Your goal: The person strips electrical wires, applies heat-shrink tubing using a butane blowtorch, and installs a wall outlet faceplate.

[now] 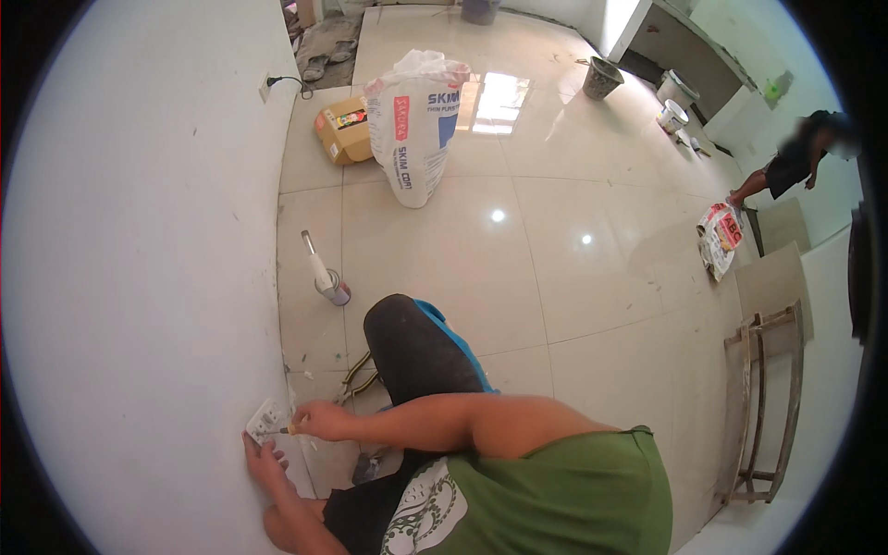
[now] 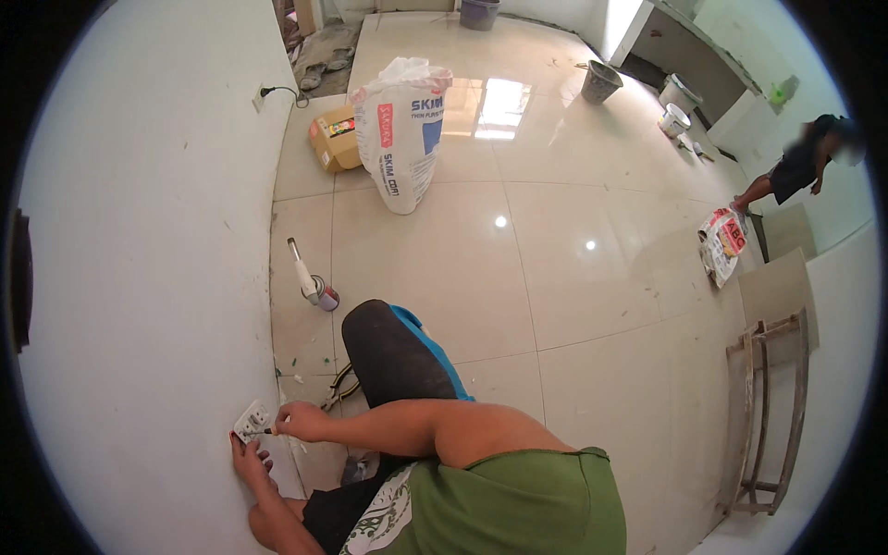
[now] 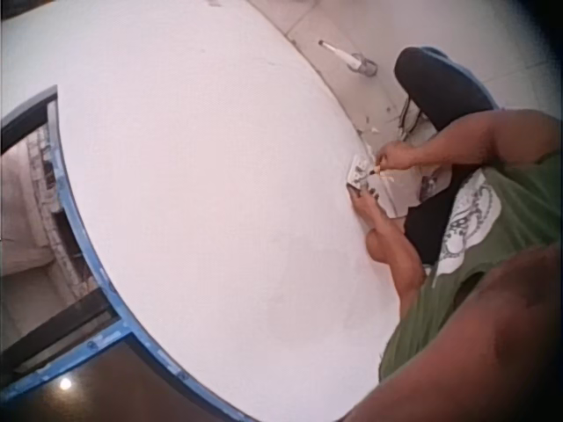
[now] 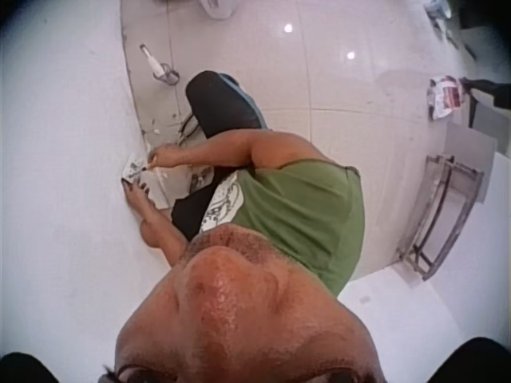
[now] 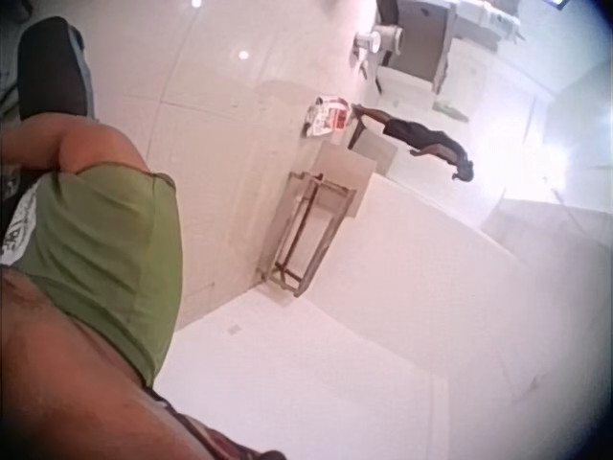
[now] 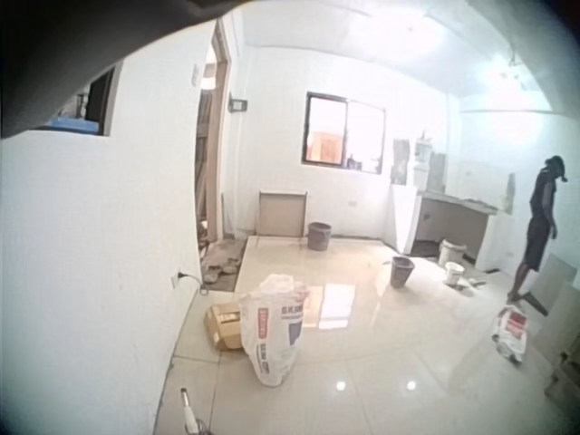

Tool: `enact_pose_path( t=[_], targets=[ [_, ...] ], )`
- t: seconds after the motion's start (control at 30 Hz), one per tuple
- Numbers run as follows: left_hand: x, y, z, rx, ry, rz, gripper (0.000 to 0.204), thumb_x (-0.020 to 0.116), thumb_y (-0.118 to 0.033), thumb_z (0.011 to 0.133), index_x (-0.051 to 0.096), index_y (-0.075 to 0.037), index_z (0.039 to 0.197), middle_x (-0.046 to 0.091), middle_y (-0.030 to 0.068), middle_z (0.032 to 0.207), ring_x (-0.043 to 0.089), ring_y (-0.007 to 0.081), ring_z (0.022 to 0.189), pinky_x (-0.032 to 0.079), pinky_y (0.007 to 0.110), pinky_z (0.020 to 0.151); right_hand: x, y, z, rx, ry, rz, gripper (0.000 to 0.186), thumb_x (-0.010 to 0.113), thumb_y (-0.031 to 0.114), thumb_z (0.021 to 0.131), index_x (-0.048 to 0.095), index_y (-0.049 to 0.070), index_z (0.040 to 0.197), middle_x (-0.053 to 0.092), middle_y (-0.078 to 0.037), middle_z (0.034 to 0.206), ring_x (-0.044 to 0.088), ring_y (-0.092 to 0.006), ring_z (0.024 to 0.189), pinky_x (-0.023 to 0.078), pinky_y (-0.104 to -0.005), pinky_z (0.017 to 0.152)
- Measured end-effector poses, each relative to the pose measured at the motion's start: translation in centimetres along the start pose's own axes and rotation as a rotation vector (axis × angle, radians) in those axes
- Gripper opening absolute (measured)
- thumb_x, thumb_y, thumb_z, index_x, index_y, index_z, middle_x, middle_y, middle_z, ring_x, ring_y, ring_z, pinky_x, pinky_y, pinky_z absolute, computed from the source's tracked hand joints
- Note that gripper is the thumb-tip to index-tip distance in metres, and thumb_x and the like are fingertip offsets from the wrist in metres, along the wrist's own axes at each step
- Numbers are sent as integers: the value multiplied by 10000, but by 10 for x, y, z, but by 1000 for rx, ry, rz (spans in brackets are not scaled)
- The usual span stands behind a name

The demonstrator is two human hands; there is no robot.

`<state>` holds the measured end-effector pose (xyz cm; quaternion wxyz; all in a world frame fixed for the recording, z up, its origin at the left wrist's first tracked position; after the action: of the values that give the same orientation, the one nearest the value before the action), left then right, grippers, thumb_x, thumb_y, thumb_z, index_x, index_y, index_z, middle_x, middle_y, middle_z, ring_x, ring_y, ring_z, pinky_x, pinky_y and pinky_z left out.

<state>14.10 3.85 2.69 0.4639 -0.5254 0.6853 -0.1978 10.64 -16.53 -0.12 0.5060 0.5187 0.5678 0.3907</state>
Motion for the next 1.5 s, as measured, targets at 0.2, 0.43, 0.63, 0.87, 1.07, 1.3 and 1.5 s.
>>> enact_pose_path(
  t=[0.2, 0.43, 0.63, 0.87, 1.07, 1.3, 1.5],
  targets=[
    [-7, -11, 9, 252, -124, 411, 733, 665, -110, 864, 392, -135, 1543, 622, 154, 1270, 640, 189, 742, 514, 311, 529, 41, -48, -19, 839, 348, 719, 356, 571, 383, 959, 677, 43, 967, 569, -56, 702, 464, -111, 494, 333, -246, 398],
    [-18, -4, 29, 119, -17, 90, 651, 636, -91, 845, 469, -32, 1472, 656, 184, 1258, 679, 190, 630, 447, 269, 407, 9, 8, -10, 231, 348, -67, 312, 608, 336, 944, 614, 25, 967, 560, -123, 721, 625, -299, 715, 509, -419, 649],
    [-12, -15, 25, 149, 5, 116, 605, 580, -89, 825, 515, 33, 1414, 653, 193, 1282, 633, 187, 486, 419, 253, 376, -3, 16, -9, -240, -83, -245, 285, 699, 282, 885, 587, 59, 1023, 600, -138, 1015, 633, -322, 869, 511, -446, 709],
    [-12, -15, 19, 142, 66, 75, 656, 551, -59, 787, 474, 94, 1420, 611, 234, 1337, 620, 185, 473, 408, 241, 360, 41, -44, -23, 917, 519, 707, 413, 509, 440, 1009, 664, 60, 963, 493, -38, 627, 350, -111, 390, 270, -262, 358],
    [-15, -14, 24, 156, 87, 107, 690, 557, 4, 751, 461, 96, 1428, 595, 258, 1347, 657, 209, 609, 453, 245, 378, 9, 21, -9, -200, 75, -268, 361, 620, 368, 927, 626, 11, 980, 612, -163, 759, 636, -346, 711, 507, -461, 707],
    [-13, -10, 29, 152, 84, 61, 686, 559, 15, 748, 464, 103, 1422, 605, 265, 1322, 675, 224, 659, 469, 246, 386, 22, -47, -11, 563, 146, 737, 373, 605, 421, 974, 664, 55, 1009, 592, -87, 787, 578, -148, 675, 438, -286, 538],
    [-7, -21, 19, 107, 144, 134, 694, 566, 14, 744, 461, 101, 1425, 653, 255, 1228, 649, 221, 581, 448, 258, 367, 34, -47, -27, 785, 520, 678, 410, 560, 467, 988, 620, 74, 890, 446, 5, 585, 446, -108, 506, 351, -267, 452]
  ],
)
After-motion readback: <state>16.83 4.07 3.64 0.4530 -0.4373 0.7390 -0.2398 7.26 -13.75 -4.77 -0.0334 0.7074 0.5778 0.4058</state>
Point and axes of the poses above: each hand's wrist, its own z-axis towards the middle knuckle, its own x-axis out of the palm, y = z × x, the point moved 9 cm from there along z, towards the middle knuckle
